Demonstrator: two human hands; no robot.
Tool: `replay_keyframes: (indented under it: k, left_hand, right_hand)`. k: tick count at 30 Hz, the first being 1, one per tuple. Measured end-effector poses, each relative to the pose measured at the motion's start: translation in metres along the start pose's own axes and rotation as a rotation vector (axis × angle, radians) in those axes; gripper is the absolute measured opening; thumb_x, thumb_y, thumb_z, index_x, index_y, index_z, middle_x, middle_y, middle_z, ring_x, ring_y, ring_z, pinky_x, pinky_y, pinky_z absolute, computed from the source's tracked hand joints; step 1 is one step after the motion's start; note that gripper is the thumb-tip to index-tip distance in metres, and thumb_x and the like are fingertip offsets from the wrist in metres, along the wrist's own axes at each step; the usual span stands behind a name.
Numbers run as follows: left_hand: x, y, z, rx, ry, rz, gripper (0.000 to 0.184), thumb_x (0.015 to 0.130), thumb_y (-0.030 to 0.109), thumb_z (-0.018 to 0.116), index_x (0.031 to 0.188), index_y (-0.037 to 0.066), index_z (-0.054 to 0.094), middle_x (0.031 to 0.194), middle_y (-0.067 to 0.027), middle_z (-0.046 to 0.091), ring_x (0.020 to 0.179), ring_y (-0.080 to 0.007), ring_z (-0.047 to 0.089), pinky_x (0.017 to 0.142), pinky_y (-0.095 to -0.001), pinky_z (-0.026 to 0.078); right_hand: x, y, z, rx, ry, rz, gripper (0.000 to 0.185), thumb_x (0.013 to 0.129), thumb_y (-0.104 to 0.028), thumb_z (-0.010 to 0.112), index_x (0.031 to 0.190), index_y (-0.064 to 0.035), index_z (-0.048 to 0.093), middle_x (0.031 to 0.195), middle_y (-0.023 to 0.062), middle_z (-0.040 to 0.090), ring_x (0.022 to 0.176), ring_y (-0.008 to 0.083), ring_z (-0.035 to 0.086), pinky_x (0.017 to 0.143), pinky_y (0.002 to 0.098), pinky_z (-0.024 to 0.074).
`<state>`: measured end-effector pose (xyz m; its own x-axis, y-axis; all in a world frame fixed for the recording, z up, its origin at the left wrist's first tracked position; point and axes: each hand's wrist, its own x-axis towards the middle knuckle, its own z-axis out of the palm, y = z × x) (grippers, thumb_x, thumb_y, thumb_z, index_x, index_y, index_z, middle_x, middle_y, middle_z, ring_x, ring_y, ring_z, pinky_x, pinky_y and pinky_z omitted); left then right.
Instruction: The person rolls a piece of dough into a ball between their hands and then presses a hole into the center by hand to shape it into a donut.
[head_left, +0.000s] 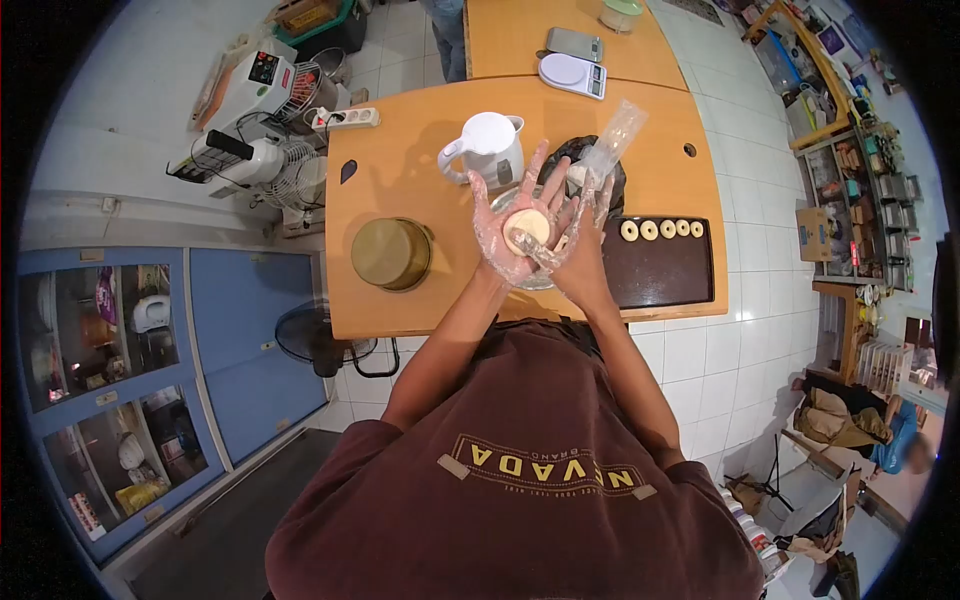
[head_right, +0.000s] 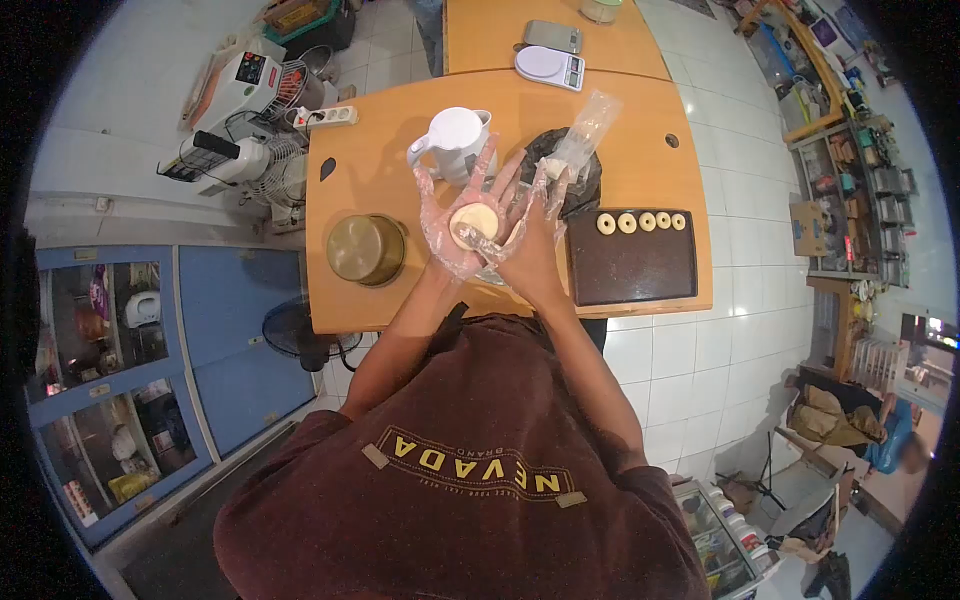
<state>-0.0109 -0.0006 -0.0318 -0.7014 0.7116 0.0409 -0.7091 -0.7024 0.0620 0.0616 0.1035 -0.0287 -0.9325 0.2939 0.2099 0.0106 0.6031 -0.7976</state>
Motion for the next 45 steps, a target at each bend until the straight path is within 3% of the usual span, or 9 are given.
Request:
replay_keyframes:
  k: [5,17,20,23,26,29,32,41,45]
  left_hand:
    - [-0.004,-0.003,-0.002,0.024,0.026,0.023,0.106,0.084,0.091,0.04,0.165,0.024,0.022,0.17,-0.0095,0.016,0.155,-0.0265,0.022,0.123,-0.0428,0.033]
    - [-0.006,-0.009,0.001,-0.027,-0.019,-0.021,0.106,0.085,0.089,0.042,0.166,0.025,0.016,0.167,-0.0058,0.027,0.151,-0.0258,0.031,0.123,-0.0472,0.031]
    - [-0.005,-0.009,-0.002,-0.002,-0.028,-0.004,0.107,0.084,0.09,0.042,0.166,0.025,0.016,0.167,-0.0057,0.027,0.151,-0.0253,0.032,0.123,-0.0469,0.032]
    - [-0.005,-0.005,-0.005,-0.261,-0.151,-0.095,0.11,0.082,0.092,0.042,0.166,0.026,0.015,0.168,-0.007,0.025,0.151,-0.0258,0.032,0.121,-0.0462,0.035]
    - [-0.008,-0.003,0.005,0.048,-0.036,-0.047,0.111,0.081,0.093,0.042,0.166,0.027,0.015,0.169,-0.0099,0.022,0.152,-0.0269,0.03,0.119,-0.0451,0.038]
    - [-0.006,-0.007,0.006,-0.039,-0.017,-0.049,0.111,0.08,0.094,0.041,0.166,0.028,0.016,0.169,-0.0119,0.02,0.152,-0.0279,0.03,0.117,-0.0475,0.041]
    - [-0.007,-0.004,-0.008,-0.266,-0.17,-0.131,0.111,0.08,0.094,0.041,0.166,0.029,0.016,0.17,-0.0125,0.02,0.152,-0.0279,0.03,0.117,-0.0496,0.04]
    - [-0.014,0.003,-0.005,-0.112,-0.034,-0.042,0.109,0.079,0.095,0.042,0.165,0.032,0.02,0.171,-0.0103,0.016,0.154,-0.0263,0.023,0.118,-0.0542,0.035]
    - [-0.011,0.003,-0.011,-0.18,-0.11,-0.068,0.109,0.079,0.095,0.041,0.165,0.031,0.019,0.171,-0.011,0.015,0.156,-0.0271,0.02,0.12,-0.0555,0.031]
  right_hand:
    - [0.0,-0.001,0.002,0.059,-0.013,0.027,0.13,0.073,-0.05,0.089,0.157,0.0132,0.012,0.161,0.0416,0.009,0.153,0.0546,0.004,0.122,0.0592,0.0182]
    - [0.005,0.002,0.016,-0.015,-0.013,-0.018,0.138,0.069,-0.058,0.088,0.159,0.0104,0.009,0.161,0.041,0.012,0.153,0.0545,0.005,0.121,0.0609,0.0184]
    - [0.005,0.001,0.017,0.011,-0.006,0.031,0.136,0.071,-0.057,0.087,0.158,0.0114,0.009,0.161,0.0408,0.013,0.153,0.0544,0.002,0.122,0.0587,0.0174]
    - [0.003,-0.004,0.007,0.013,0.008,-0.03,0.126,0.077,-0.044,0.088,0.161,0.0044,0.007,0.166,0.0358,0.0,0.155,0.0502,0.001,0.123,0.057,0.0167]
    - [0.004,0.006,0.002,0.105,0.06,0.005,0.126,0.078,-0.043,0.087,0.162,0.0021,0.005,0.166,0.0352,0.0,0.156,0.0483,0.001,0.123,0.0566,0.016]
    - [0.001,0.002,0.001,0.101,0.005,0.027,0.122,0.08,-0.042,0.086,0.163,0.0006,0.007,0.166,0.0349,0.0,0.157,0.0464,0.001,0.124,0.056,0.0151]
    - [0.0,-0.002,0.008,0.103,0.027,0.042,0.119,0.081,-0.041,0.085,0.162,0.0018,0.01,0.166,0.0348,0.002,0.157,0.0454,0.0,0.124,0.0552,0.0143]
    - [0.006,0.004,0.006,0.14,0.044,-0.006,0.115,0.083,-0.04,0.084,0.16,0.0067,0.013,0.165,0.0349,0.01,0.157,0.0458,0.001,0.125,0.0518,0.012]
    - [0.003,0.023,0.017,0.123,-0.023,0.017,0.121,0.079,-0.041,0.086,0.159,0.0083,0.01,0.163,0.0414,0.003,0.155,0.051,0.005,0.125,0.0515,0.0155]
